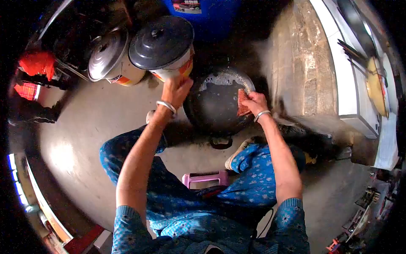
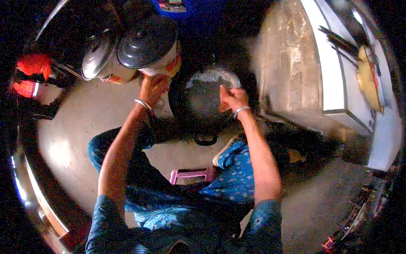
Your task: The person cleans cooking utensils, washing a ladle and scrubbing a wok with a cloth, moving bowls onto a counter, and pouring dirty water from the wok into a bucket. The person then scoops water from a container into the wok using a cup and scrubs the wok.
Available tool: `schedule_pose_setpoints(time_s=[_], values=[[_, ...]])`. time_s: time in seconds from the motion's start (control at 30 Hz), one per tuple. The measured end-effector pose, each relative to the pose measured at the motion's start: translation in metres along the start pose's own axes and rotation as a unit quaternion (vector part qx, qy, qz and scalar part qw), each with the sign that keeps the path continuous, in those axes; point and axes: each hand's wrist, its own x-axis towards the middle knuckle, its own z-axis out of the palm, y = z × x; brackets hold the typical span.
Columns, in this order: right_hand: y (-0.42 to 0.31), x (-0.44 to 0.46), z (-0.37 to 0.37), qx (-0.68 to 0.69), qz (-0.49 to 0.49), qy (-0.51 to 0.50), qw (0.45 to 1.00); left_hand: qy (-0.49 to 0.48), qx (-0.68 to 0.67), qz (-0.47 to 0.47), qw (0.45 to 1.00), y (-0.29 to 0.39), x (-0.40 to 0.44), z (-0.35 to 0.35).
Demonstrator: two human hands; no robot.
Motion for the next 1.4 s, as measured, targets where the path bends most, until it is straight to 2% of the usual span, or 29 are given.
schedule_pose_setpoints(time_s=[0.03,0.1,0.13,0.17,0.2,0.23,0.27,0.3,0.33,0.37,0.43,0.47,0.53,0.57,0.63,0.7,0.73,0.77,0.8,0.87,0.9,0.97,1.0,1.03,1.1,1.17,1.23,1.37,1.4], values=[[0.010,0.006,0.006,-0.006,0.003,-0.002,1.000,0.020,-0.007,-0.038,0.999,-0.027,-0.013,0.005],[0.015,0.012,0.019,0.078,0.117,0.051,0.989,0.016,0.058,-0.112,0.992,-0.064,-0.031,0.009],[0.003,0.004,0.018,0.036,0.060,0.098,0.993,0.033,0.070,-0.154,0.985,-0.085,-0.037,0.014],[0.012,0.013,0.025,0.030,0.064,0.100,0.992,0.049,0.082,-0.195,0.976,-0.103,-0.043,0.017],[0.035,0.028,0.034,-0.008,0.060,0.151,0.987,0.118,0.126,-0.154,0.973,-0.109,-0.052,0.022],[0.063,0.042,0.045,-0.047,0.059,0.199,0.977,0.113,0.119,-0.159,0.974,-0.117,-0.057,0.026],[0.092,0.057,0.058,0.032,0.060,0.229,0.971,0.160,0.075,-0.201,0.964,-0.127,-0.059,0.030],[0.082,0.059,0.064,0.026,0.064,0.228,0.971,0.207,0.031,-0.243,0.947,-0.138,-0.062,0.033],[0.071,0.062,0.071,0.118,0.119,0.243,0.955,0.211,0.041,-0.259,0.942,-0.166,-0.070,0.040],[0.064,0.066,0.078,0.208,0.172,0.256,0.928,0.210,0.038,-0.266,0.940,-0.176,-0.077,0.044],[0.063,0.085,0.090,0.119,0.172,0.312,0.927,0.309,-0.012,-0.233,0.922,-0.188,-0.088,0.057],[0.021,0.086,0.092,0.153,0.222,0.301,0.915,0.315,0.010,-0.261,0.912,-0.174,-0.083,0.053],[0.004,0.106,0.096,0.170,0.316,0.345,0.867,0.315,0.020,-0.262,0.912,-0.168,-0.077,0.053],[0.007,0.120,0.100,0.166,0.319,0.344,0.867,0.318,0.034,-0.255,0.912,-0.168,-0.072,0.052],[0.013,0.152,0.106,0.270,0.335,0.417,0.801,0.316,0.048,-0.230,0.919,-0.170,-0.066,0.049],[0.195,0.243,0.125,0.054,0.297,0.559,0.772,0.360,-0.002,-0.215,0.908,-0.172,-0.062,0.051],[0.201,0.251,0.126,0.241,0.231,0.450,0.828,0.336,-0.016,-0.270,0.902,-0.173,-0.060,0.049],[0.206,0.254,0.126,0.415,0.154,0.319,0.838,0.334,-0.016,-0.275,0.902,-0.172,-0.057,0.049],[0.199,0.253,0.126,0.567,0.069,0.171,0.803,0.347,-0.021,-0.261,0.901,-0.171,-0.054,0.049],[0.169,0.253,0.133,0.709,-0.008,0.171,0.684,0.364,-0.052,-0.232,0.901,-0.174,-0.050,0.049],[0.118,0.246,0.149,0.709,0.003,0.323,0.627,0.362,-0.051,-0.234,0.901,-0.174,-0.050,0.050],[0.156,0.284,0.187,0.520,-0.131,0.409,0.739,0.357,-0.076,-0.278,0.888,-0.175,-0.049,0.047],[0.112,0.263,0.192,0.245,-0.096,0.451,0.853,0.357,-0.062,-0.267,0.893,-0.170,-0.047,0.046],[0.052,0.232,0.193,-0.054,-0.053,0.450,0.890,0.356,-0.061,-0.268,0.893,-0.172,-0.049,0.047],[0.017,0.213,0.211,-0.149,-0.016,0.338,0.929,0.353,-0.028,-0.246,0.902,-0.177,-0.056,0.050],[0.009,0.197,0.236,-0.184,-0.120,0.295,0.930,0.365,-0.044,-0.252,0.895,-0.179,-0.066,0.059],[0.000,0.168,0.254,-0.144,-0.159,0.201,0.956,0.377,-0.062,-0.258,0.888,-0.175,-0.079,0.070],[0.006,0.119,0.263,-0.229,-0.178,0.038,0.956,0.432,-0.170,-0.311,0.829,-0.158,-0.110,0.100],[0.023,0.106,0.270,-0.206,-0.217,0.048,0.953,0.438,-0.178,-0.360,0.804,-0.168,-0.128,0.115]])
